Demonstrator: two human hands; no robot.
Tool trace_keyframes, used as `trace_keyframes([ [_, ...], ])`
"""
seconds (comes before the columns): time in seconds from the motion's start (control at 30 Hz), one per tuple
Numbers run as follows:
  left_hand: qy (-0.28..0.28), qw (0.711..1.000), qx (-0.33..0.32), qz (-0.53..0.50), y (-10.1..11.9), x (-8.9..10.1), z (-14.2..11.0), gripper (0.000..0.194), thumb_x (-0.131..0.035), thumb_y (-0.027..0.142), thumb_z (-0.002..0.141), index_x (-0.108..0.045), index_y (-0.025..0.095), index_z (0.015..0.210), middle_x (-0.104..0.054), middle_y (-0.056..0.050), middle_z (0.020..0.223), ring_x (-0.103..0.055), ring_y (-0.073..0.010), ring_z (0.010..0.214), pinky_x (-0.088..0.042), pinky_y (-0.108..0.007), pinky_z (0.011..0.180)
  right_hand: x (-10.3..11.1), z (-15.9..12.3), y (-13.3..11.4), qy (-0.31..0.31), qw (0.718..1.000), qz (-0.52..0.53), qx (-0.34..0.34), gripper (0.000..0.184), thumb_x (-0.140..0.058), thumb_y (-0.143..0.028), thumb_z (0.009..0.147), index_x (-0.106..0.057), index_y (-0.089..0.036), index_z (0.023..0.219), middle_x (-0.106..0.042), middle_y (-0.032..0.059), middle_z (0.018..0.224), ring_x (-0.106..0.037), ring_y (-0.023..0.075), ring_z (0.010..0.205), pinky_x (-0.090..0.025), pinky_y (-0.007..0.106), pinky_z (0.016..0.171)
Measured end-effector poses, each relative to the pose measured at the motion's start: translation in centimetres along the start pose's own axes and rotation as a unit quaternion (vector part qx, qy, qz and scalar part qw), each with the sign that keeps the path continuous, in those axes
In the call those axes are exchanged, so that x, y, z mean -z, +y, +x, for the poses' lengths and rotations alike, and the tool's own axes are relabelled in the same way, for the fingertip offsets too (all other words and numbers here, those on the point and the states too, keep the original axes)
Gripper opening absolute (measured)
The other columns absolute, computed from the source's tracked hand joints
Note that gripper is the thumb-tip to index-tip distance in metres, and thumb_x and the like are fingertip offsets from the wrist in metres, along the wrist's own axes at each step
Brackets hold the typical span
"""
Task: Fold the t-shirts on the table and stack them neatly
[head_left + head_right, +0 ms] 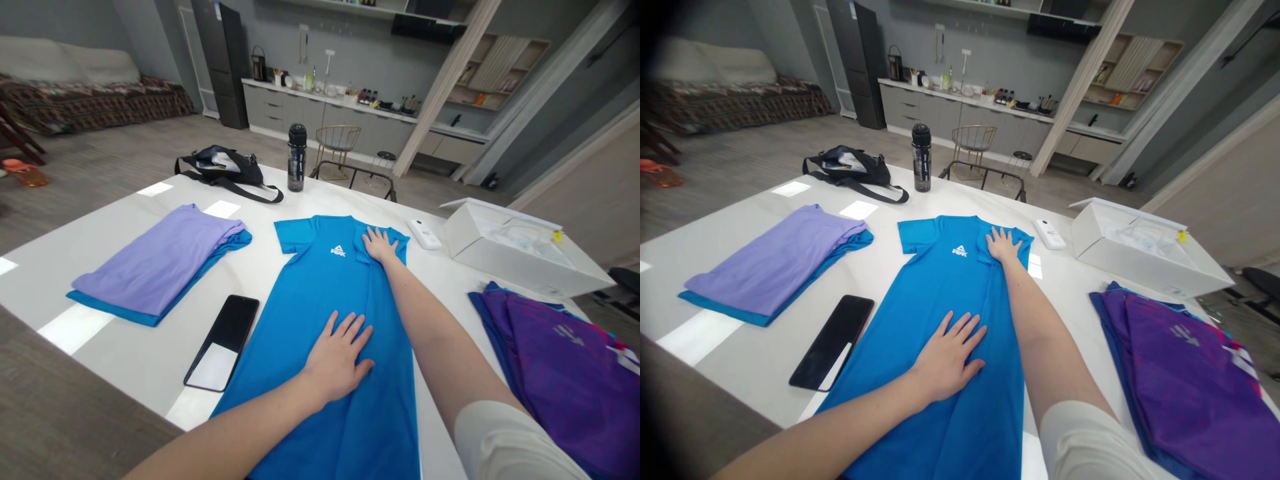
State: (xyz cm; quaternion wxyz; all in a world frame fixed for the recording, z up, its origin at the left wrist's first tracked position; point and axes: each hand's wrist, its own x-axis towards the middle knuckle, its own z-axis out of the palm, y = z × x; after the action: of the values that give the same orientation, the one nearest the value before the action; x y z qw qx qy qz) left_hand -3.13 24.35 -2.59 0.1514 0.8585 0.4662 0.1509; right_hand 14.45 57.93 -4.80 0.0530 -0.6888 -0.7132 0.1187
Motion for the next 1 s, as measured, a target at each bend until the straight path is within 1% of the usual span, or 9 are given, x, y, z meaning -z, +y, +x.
trace_keyframes([
  [0.13,0.006,1.000,-0.002,-0.004,0.0,-0.1,-0.2,0.062,-0.032,0.053,0.104,-0.029,0.027,0.160,-0.029,-0.006,0.167,-0.019,-0.0274,0.156,-0.011,-0.058,0.127,0.3,0.0,-0.6,0.026,0.999,0.001,-0.043,0.069,-0.025,-0.064,0.101,-0.029,-0.032,0.161,-0.017,0.0091,0.170,-0.009,0.0394,0.155,-0.004,0.080,0.112],
  [0.2,0.014,1.000,-0.003,-0.009,0.0,0.1,-0.2,0.061,-0.032,0.052,0.105,-0.032,0.024,0.159,-0.032,-0.008,0.166,-0.023,-0.0277,0.155,-0.013,-0.057,0.127,0.6,-0.6,-1.6,0.083,0.996,-0.003,-0.043,0.067,-0.032,-0.059,0.101,-0.035,-0.026,0.159,-0.020,0.0120,0.169,-0.011,0.0397,0.154,-0.007,0.079,0.112],
  [0.33,0.039,0.999,0.027,0.007,-0.6,1.1,-0.1,0.047,-0.033,0.037,0.106,-0.051,0.019,0.145,-0.047,-0.011,0.157,-0.042,-0.0270,0.144,-0.032,-0.048,0.120,0.8,-2.2,-6.8,0.212,0.975,0.036,0.060,0.052,-0.040,-0.044,0.101,-0.057,-0.015,0.141,-0.045,0.0189,0.154,-0.035,0.0334,0.145,-0.022,0.060,0.119],
  [0.43,0.048,0.995,0.073,0.054,-2.3,2.0,0.0,0.042,-0.036,0.021,0.102,-0.058,0.016,0.136,-0.052,-0.014,0.151,-0.049,-0.0289,0.137,-0.041,-0.045,0.112,0.1,-3.5,-13.4,0.138,0.967,0.122,0.178,0.046,-0.039,-0.045,0.102,-0.070,-0.016,0.121,-0.066,0.0149,0.128,-0.057,0.0273,0.123,-0.041,0.040,0.109],
  [0.53,0.050,0.982,0.150,0.102,-4.7,3.2,0.2,0.045,-0.037,0.013,0.098,-0.055,0.010,0.139,-0.048,-0.020,0.153,-0.046,-0.0335,0.140,-0.039,-0.049,0.112,-1.4,-4.9,-20.1,0.037,0.951,0.159,0.261,0.047,-0.045,-0.053,0.100,-0.071,-0.019,0.121,-0.069,0.0095,0.126,-0.062,0.0241,0.115,-0.046,0.031,0.101],
  [0.63,0.060,0.957,0.253,0.132,-6.9,5.0,0.7,0.045,-0.035,0.010,0.097,-0.055,0.006,0.138,-0.049,-0.025,0.150,-0.049,-0.0349,0.135,-0.042,-0.048,0.106,-3.0,-6.5,-24.6,-0.025,0.969,0.103,0.223,0.064,-0.054,-0.066,0.091,-0.065,-0.017,0.131,-0.060,0.0149,0.141,-0.055,0.0332,0.126,-0.044,0.041,0.103],
  [0.73,0.059,0.938,0.315,0.131,-8.0,6.7,1.1,0.039,-0.036,0.011,0.098,-0.059,0.003,0.128,-0.058,-0.027,0.135,-0.056,-0.0333,0.121,-0.046,-0.044,0.096,-4.0,-7.8,-26.6,-0.022,0.988,0.036,0.147,0.069,-0.054,-0.069,0.090,-0.060,-0.018,0.135,-0.051,0.0206,0.146,-0.044,0.0410,0.134,-0.039,0.059,0.105],
  [0.87,0.051,0.937,0.327,0.116,-8.2,7.5,0.8,0.037,-0.035,0.010,0.100,-0.061,0.003,0.125,-0.063,-0.025,0.126,-0.058,-0.0317,0.117,-0.047,-0.042,0.095,-4.6,-8.5,-27.3,0.012,0.993,0.036,0.115,0.040,-0.053,-0.048,0.097,-0.062,-0.022,0.126,-0.053,0.0180,0.141,-0.044,0.0397,0.132,-0.037,0.064,0.103],
  [1.0,0.053,0.935,0.329,0.122,-8.3,6.9,0.3,0.039,-0.036,0.013,0.101,-0.058,0.003,0.131,-0.052,-0.027,0.144,-0.053,-0.0331,0.129,-0.044,-0.043,0.103,-4.7,-7.9,-27.4,0.054,0.984,0.148,0.079,0.020,-0.050,-0.028,0.097,-0.063,-0.022,0.112,-0.062,0.0149,0.128,-0.050,0.0366,0.127,-0.036,0.061,0.106],
])
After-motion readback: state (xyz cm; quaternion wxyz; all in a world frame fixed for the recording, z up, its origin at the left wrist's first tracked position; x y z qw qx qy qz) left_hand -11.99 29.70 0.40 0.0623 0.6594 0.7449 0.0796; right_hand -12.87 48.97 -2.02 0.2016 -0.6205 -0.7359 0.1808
